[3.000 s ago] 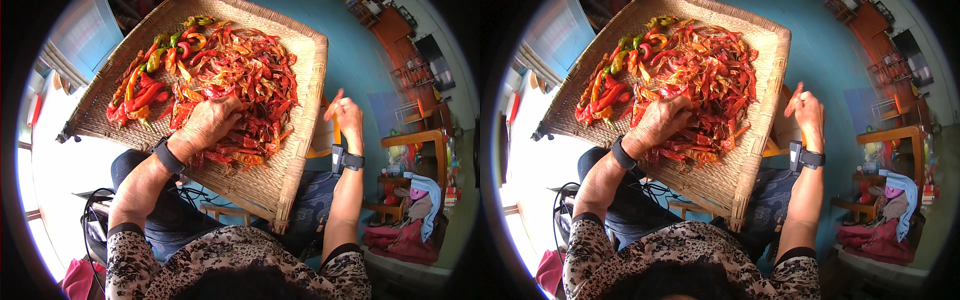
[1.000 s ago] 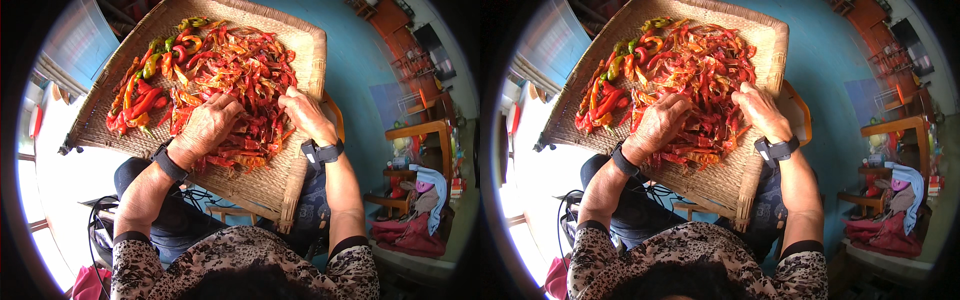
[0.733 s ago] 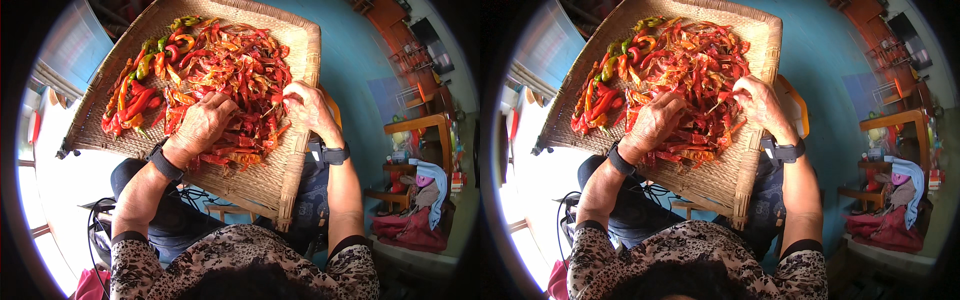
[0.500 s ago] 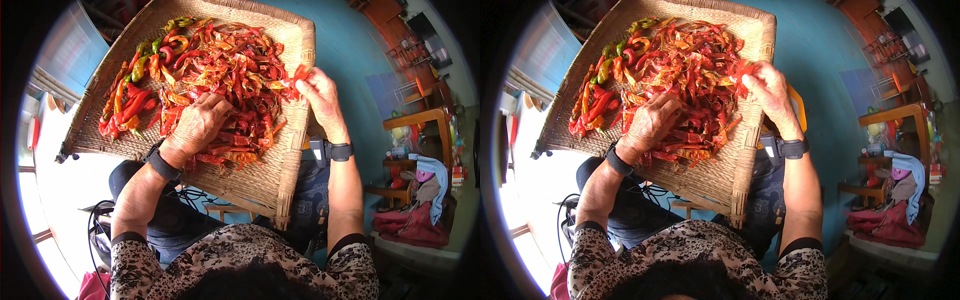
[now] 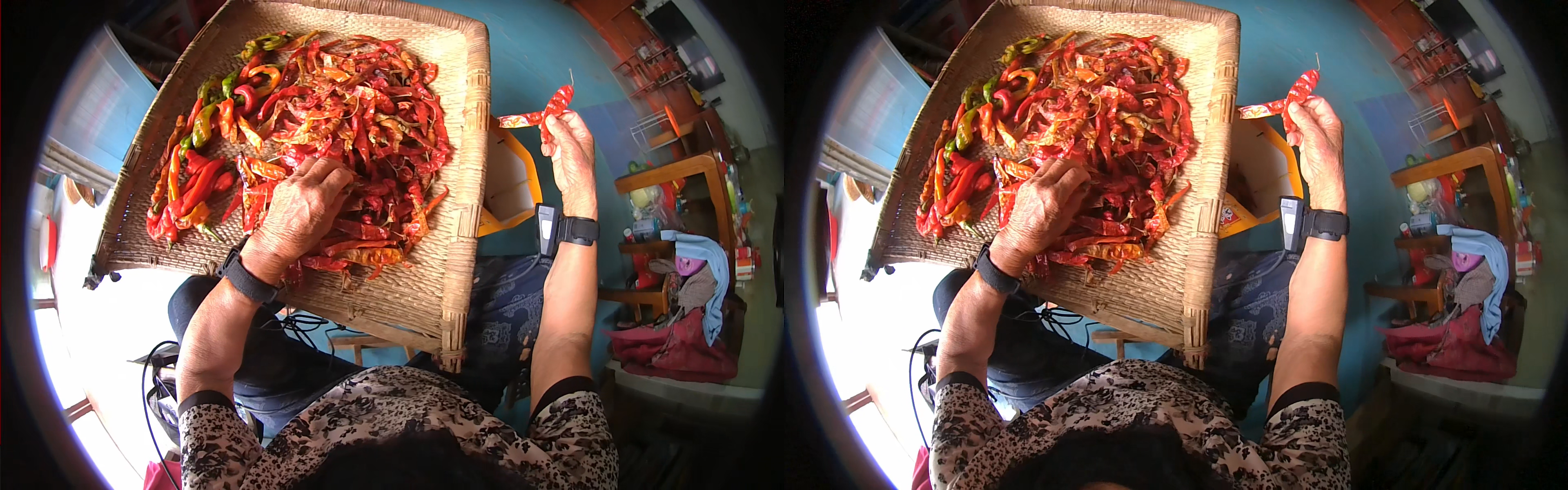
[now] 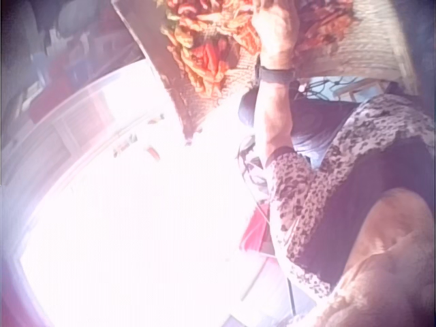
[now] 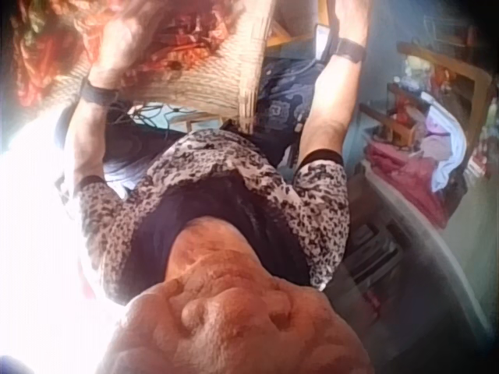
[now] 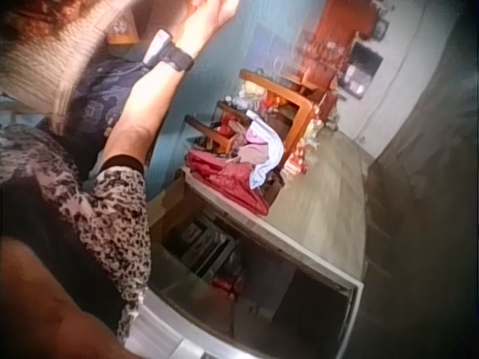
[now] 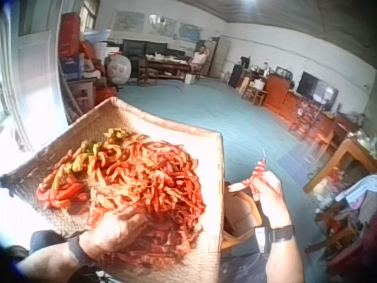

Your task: Sorting and de-stemming red and green peppers in a large flat winnowing basket.

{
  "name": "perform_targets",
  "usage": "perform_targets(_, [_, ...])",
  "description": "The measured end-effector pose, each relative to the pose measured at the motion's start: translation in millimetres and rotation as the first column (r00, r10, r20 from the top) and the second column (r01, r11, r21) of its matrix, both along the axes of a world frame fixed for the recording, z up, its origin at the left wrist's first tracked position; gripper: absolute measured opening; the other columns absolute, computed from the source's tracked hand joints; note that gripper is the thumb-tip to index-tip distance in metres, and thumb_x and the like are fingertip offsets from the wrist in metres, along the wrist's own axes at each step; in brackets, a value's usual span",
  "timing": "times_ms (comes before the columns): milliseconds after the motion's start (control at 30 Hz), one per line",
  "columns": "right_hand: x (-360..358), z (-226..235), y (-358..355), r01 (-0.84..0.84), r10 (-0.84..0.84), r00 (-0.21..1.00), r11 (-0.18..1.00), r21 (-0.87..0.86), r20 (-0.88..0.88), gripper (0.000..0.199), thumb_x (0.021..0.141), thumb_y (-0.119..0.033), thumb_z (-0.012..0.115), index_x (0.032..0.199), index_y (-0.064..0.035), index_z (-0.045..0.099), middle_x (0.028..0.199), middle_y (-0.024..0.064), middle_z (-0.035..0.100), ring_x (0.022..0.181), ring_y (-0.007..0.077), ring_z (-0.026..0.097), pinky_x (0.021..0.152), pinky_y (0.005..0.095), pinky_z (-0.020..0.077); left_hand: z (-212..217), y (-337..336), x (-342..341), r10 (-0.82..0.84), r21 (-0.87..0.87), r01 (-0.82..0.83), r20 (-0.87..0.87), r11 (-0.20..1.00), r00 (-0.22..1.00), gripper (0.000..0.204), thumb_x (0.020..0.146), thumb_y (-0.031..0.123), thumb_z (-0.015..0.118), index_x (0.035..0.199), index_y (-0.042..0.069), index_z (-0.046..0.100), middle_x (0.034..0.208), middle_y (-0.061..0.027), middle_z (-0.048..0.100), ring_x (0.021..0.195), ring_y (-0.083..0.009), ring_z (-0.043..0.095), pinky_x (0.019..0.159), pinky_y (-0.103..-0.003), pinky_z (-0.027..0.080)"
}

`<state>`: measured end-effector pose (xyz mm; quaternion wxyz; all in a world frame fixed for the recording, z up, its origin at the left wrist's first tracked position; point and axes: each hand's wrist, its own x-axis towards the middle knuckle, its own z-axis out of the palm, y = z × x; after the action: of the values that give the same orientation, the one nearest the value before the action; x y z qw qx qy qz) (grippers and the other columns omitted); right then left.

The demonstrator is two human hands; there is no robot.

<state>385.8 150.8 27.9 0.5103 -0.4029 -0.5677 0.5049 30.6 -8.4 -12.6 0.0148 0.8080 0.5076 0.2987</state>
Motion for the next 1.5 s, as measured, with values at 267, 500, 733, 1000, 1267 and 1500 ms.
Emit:
perform_targets(267, [24,-28,7,0.166,-0.096,0.8,0.984,-0.064,0.593,0.027,0.083,-0.01,0.067,0.107,-0.0006,0.06,0.072,0.0029,0.063,0.062,0.0076,0.055,0.055,0.0246,0.0445,-2,1,0,-0.007,-0.014,0.006,-0.035,1.0,0.999,0.018,0.078,0.002,0.063,0.095,0.005,0.057,0.097,-0.0087,0.059,0.086,-0.0297,0.058,0.071,-0.038,0.051])
perform_targets(500, [29,-38,20,0.176,-0.15,0.718,0.984,0.03,0.68,0.032,0.081,-0.01,0.069,0.11,-0.0004,0.062,0.075,0.0065,0.066,0.067,0.0121,0.06,0.065,0.028,0.0491,-1,2,1,-0.014,-0.029,0.013,-0.037,1.0,0.999,0.017,0.079,0.003,0.063,0.095,0.005,0.058,0.098,-0.0086,0.059,0.087,-0.0297,0.058,0.072,-0.038,0.051])
perform_targets(733, [8,-34,8,0.1,-0.299,0.636,0.946,0.308,0.711,0.027,0.084,-0.014,0.068,0.108,-0.0027,0.063,0.082,0.0073,0.069,0.073,0.0118,0.062,0.068,0.0264,0.05,0,-1,1,0.006,-0.062,-0.008,-0.044,0.998,0.999,0.015,0.08,0.003,0.062,0.095,0.005,0.058,0.097,-0.0088,0.06,0.088,-0.0298,0.058,0.073,-0.037,0.051])
perform_targets(1000, [-97,-21,-51,-0.575,0.02,0.549,0.734,0.36,0.836,0.009,0.08,0.002,0.064,0.089,-0.0021,0.062,0.084,0.0099,0.057,0.069,0.0204,0.059,0.057,0.0335,0.0492,-1,-1,-1,0.007,-0.074,-0.01,-0.052,0.997,0.999,0.015,0.08,0.004,0.063,0.094,0.004,0.058,0.097,-0.0094,0.06,0.089,-0.0299,0.059,0.074,-0.038,0.051])
perform_targets(1267, [-102,-25,-42,-0.676,-0.212,0.34,0.622,0.395,0.916,0.008,0.072,0.002,0.059,0.072,-0.0033,0.054,0.081,0.0086,0.054,0.08,0.0271,0.058,0.068,0.0415,0.0477,1,-1,0,-0.016,-0.057,0.016,-0.01,0.998,1.0,0.016,0.08,0.004,0.062,0.095,0.004,0.057,0.096,-0.0103,0.06,0.089,-0.031,0.058,0.074,-0.038,0.051])
perform_targets(1500, [-95,-1,-48,-0.353,0.013,0.66,0.888,0.296,0.751,0.01,0.087,-0.012,0.062,0.086,-0.0034,0.058,0.069,0.0058,0.06,0.061,0.0132,0.055,0.057,0.029,0.0456,0,-3,-3,-0.007,-0.064,0.006,-0.018,0.998,1.0,0.017,0.079,0.003,0.062,0.095,0.004,0.057,0.096,-0.0102,0.059,0.088,-0.0313,0.058,0.073,-0.038,0.051])
